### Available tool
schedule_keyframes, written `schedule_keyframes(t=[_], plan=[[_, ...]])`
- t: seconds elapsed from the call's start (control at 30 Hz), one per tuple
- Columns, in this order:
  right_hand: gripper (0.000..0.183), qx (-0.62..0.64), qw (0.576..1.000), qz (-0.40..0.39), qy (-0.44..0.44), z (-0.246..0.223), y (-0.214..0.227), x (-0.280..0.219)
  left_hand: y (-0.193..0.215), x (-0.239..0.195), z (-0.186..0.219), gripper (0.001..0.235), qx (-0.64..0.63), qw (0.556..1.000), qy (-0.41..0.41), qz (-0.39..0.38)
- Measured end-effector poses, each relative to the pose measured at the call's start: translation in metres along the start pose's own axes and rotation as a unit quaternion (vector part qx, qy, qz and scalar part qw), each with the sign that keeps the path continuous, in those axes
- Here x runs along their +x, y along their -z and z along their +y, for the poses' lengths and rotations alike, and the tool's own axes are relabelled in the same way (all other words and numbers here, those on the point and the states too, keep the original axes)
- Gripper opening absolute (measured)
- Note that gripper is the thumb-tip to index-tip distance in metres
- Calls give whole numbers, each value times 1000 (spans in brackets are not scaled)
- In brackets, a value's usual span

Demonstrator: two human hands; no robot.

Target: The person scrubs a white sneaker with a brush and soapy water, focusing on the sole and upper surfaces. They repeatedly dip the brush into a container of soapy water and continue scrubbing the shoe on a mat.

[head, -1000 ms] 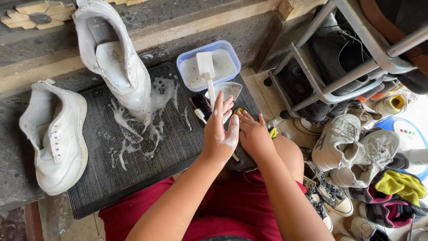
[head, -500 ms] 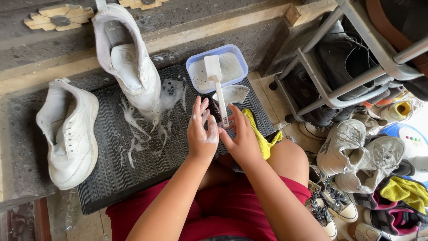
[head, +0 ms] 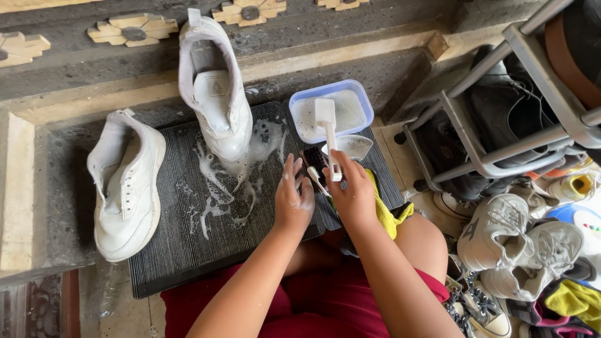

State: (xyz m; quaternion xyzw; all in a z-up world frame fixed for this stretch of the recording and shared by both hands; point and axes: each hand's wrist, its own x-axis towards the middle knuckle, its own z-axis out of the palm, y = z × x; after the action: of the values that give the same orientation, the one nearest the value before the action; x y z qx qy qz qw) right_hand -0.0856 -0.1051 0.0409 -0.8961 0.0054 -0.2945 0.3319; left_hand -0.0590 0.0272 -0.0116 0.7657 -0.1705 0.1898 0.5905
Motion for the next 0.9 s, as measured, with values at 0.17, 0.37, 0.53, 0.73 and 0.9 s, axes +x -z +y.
schedule_keyframes(t=[0.17, 0.37, 0.53, 0.73, 0.9], plan=[[71, 108, 990, -40, -84, -22, 7, 20, -7, 0, 0, 65, -19, 999, -32, 18], [35, 263, 946, -8, -187, -39, 9, 21, -3, 3, 6, 63, -42, 999, 17, -24], [37, 271, 948, -1, -164, -45, 9, 21, -1, 2, 7, 65, -49, 994, 78, -59], [36, 218, 970, 38, -103, -44, 4, 21, 15, 10, 25, 69, -67, 987, 105, -100], [34, 258, 957, 80, -103, -48, -9, 25, 35, 25, 7, 70, 7, 1000, -15, -26]])
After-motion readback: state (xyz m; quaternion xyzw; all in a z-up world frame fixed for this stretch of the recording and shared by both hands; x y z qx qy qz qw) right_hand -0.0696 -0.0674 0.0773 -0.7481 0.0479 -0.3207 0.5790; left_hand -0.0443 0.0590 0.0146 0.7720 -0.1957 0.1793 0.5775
